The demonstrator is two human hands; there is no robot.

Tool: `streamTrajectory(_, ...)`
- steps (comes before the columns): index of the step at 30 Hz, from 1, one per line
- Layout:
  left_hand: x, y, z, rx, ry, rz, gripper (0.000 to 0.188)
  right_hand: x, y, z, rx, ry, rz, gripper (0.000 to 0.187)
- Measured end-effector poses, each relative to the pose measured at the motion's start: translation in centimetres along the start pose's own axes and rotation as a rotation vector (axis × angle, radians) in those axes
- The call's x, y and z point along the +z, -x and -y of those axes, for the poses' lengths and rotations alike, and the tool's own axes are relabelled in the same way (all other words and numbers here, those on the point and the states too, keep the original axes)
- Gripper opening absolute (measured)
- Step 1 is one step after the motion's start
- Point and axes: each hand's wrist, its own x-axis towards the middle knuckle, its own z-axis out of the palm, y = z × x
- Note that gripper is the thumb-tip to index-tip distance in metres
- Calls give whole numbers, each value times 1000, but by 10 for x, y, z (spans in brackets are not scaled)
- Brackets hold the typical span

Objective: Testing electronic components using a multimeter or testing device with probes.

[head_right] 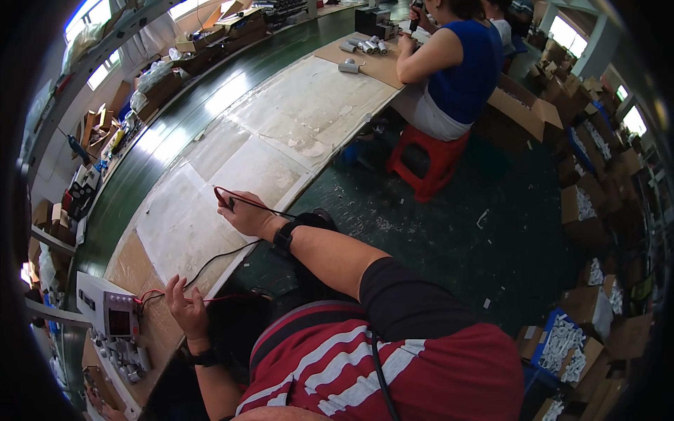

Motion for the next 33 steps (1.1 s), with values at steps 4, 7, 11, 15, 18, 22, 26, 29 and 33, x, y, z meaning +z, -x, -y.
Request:
streamTrajectory(4,2,-1,-1,53,41,-83,22,5,1,7,121,-171,-118,15)
streamTrajectory(7,7,2,-11,-176,292,-42,14,7,14,36,321,-527,-5,15)
streamTrajectory(11,24,-18,-67,-437,771,167,16,6,37,72,434,-767,152,13)
streamTrajectory(15,33,-22,-77,-489,901,266,16,-3,50,77,422,-796,195,12)
streamTrajectory(18,35,-25,-77,-530,931,307,15,-5,54,76,406,-810,190,11)
streamTrajectory(22,36,-25,-79,-538,999,338,14,-8,55,78,387,-833,191,11)
streamTrajectory(26,32,-26,-77,-578,1118,366,12,-9,57,86,387,-829,190,12)
streamTrajectory(29,32,-26,-78,-612,1176,363,11,-6,58,85,400,-846,191,12)
streamTrajectory(33,31,-24,-78,-628,1196,343,9,-2,60,80,393,-861,202,11)
